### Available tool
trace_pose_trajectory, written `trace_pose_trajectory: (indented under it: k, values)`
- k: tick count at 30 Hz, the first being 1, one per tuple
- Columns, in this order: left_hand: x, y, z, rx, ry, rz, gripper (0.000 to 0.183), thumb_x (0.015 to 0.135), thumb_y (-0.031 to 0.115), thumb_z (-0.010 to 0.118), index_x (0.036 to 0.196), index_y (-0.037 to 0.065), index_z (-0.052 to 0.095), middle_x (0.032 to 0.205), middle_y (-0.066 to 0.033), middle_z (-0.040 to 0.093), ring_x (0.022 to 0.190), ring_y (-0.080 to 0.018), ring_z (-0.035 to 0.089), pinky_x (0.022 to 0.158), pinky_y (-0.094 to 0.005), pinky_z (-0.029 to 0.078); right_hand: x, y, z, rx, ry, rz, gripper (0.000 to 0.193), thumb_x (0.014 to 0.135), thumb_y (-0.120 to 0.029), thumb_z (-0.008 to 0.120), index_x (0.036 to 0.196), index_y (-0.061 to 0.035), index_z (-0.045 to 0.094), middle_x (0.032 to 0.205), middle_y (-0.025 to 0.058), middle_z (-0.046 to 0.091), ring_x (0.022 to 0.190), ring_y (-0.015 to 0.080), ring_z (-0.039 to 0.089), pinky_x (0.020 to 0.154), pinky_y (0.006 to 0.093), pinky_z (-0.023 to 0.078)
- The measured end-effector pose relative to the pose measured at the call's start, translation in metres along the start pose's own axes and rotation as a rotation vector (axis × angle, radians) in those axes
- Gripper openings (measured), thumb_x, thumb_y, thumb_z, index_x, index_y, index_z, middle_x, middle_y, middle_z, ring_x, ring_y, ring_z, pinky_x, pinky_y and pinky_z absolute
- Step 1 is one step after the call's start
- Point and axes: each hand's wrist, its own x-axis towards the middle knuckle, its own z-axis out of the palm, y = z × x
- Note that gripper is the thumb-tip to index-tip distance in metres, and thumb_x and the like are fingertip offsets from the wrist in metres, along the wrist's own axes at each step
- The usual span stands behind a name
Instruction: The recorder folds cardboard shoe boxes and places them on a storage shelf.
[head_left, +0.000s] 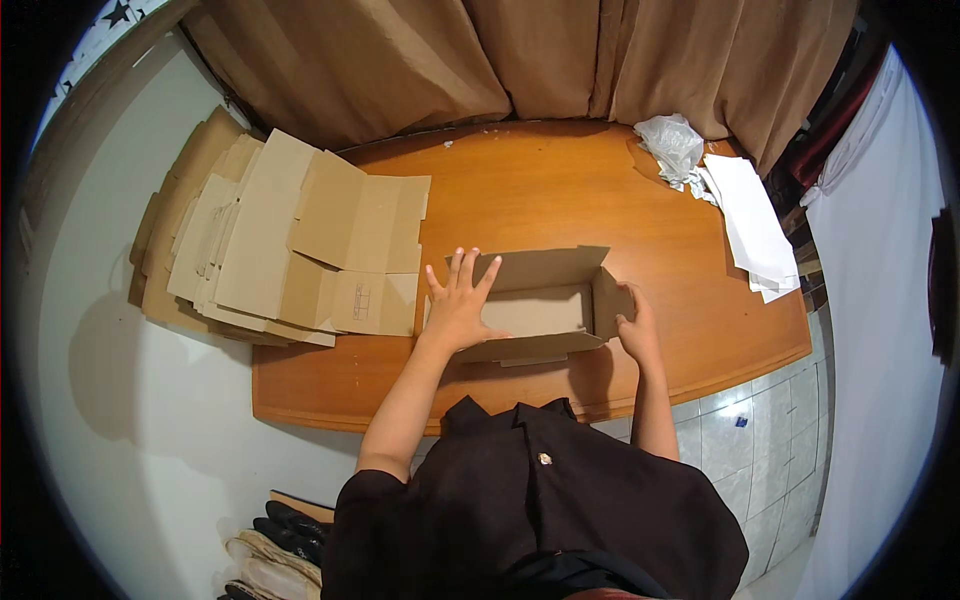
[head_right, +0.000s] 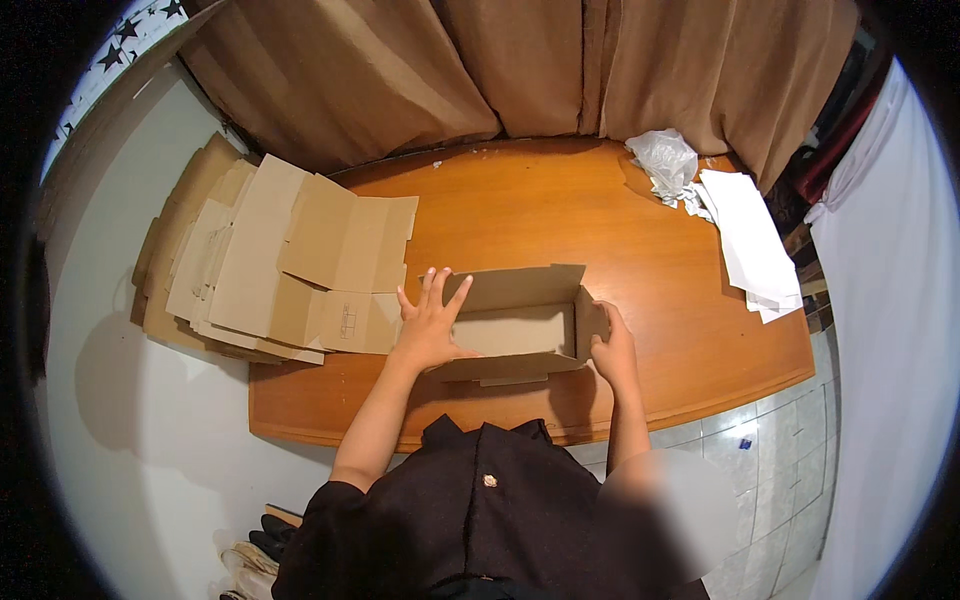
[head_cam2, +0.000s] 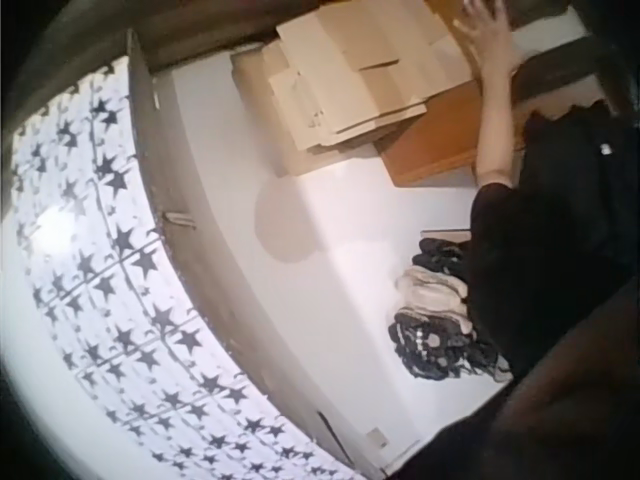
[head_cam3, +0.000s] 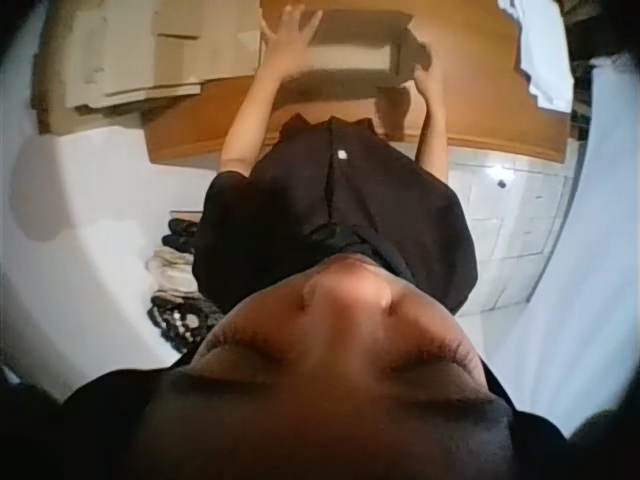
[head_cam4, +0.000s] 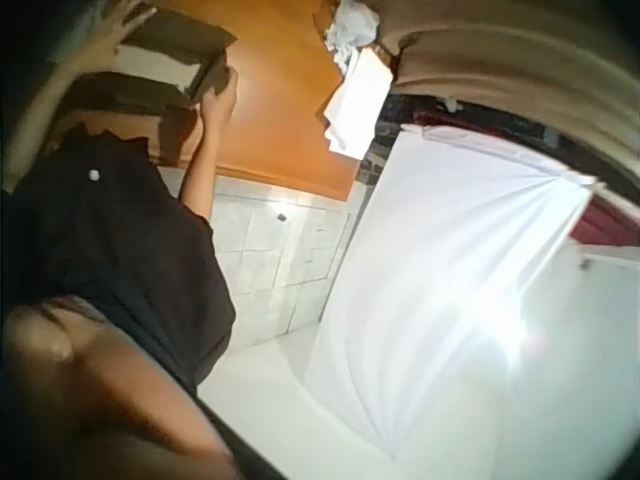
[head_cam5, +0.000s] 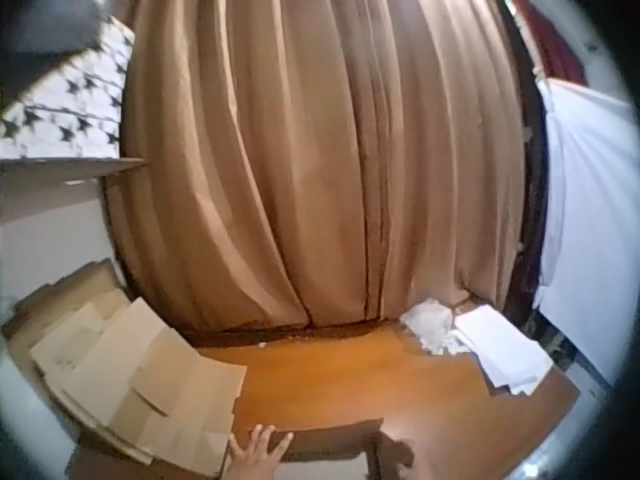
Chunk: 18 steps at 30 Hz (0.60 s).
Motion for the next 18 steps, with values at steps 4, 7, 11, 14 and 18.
trace_pose_trajectory:
  k: [4,7,11,14,18]
  values:
    - [-0.019,-0.003,-0.003,-0.013,-0.081,0.020,0.081,0.067,0.054,0.071,0.132,0.013,0.046,0.141,-0.0129,0.031,0.135,-0.0308,0.023,0.102,-0.0686,0.004,-0.001,0.011,-0.003,0.407,0.086,0.234,0.052,0.071,0.010,0.048,0.120,-0.0065,0.045,0.112,0.0136,0.054,0.105,0.0246,0.053,0.088,0.0338,0.042]
    - [-0.027,-0.012,0.013,0.013,-0.210,0.022,0.065,0.078,0.053,0.059,0.125,0.009,0.052,0.139,-0.0097,0.038,0.133,-0.0254,0.030,0.102,-0.0680,0.002,0.007,0.022,-0.005,0.493,0.130,0.273,0.049,0.072,0.011,0.048,0.118,-0.0060,0.045,0.106,0.0120,0.053,0.099,0.0213,0.053,0.085,0.0326,0.043]
    - [-0.037,-0.017,0.026,0.056,-0.281,-0.004,0.071,0.085,0.056,0.046,0.128,0.000,0.048,0.145,-0.0076,0.033,0.132,-0.0240,0.032,0.103,-0.0662,0.000,0.006,0.018,-0.005,0.476,0.113,0.229,0.045,0.072,0.010,0.049,0.115,-0.0040,0.045,0.105,0.0116,0.054,0.098,0.0199,0.054,0.083,0.0316,0.044]
    - [-0.037,-0.018,0.025,0.042,-0.262,-0.003,0.074,0.085,0.058,0.044,0.129,-0.002,0.046,0.147,-0.0077,0.029,0.133,-0.0242,0.031,0.104,-0.0656,-0.001,0.006,0.012,-0.007,0.321,0.095,0.154,0.043,0.072,0.009,0.050,0.113,-0.0031,0.047,0.102,0.0113,0.056,0.097,0.0207,0.055,0.083,0.0316,0.044]
    - [-0.036,-0.016,0.029,0.087,-0.298,0.009,0.074,0.085,0.057,0.044,0.131,-0.001,0.044,0.148,-0.0078,0.028,0.134,-0.0236,0.029,0.104,-0.0649,-0.001,0.011,-0.011,-0.003,0.233,-0.012,0.046,0.037,0.076,0.002,0.056,0.113,-0.0025,0.050,0.104,0.0138,0.059,0.098,0.0231,0.057,0.083,0.0326,0.045]
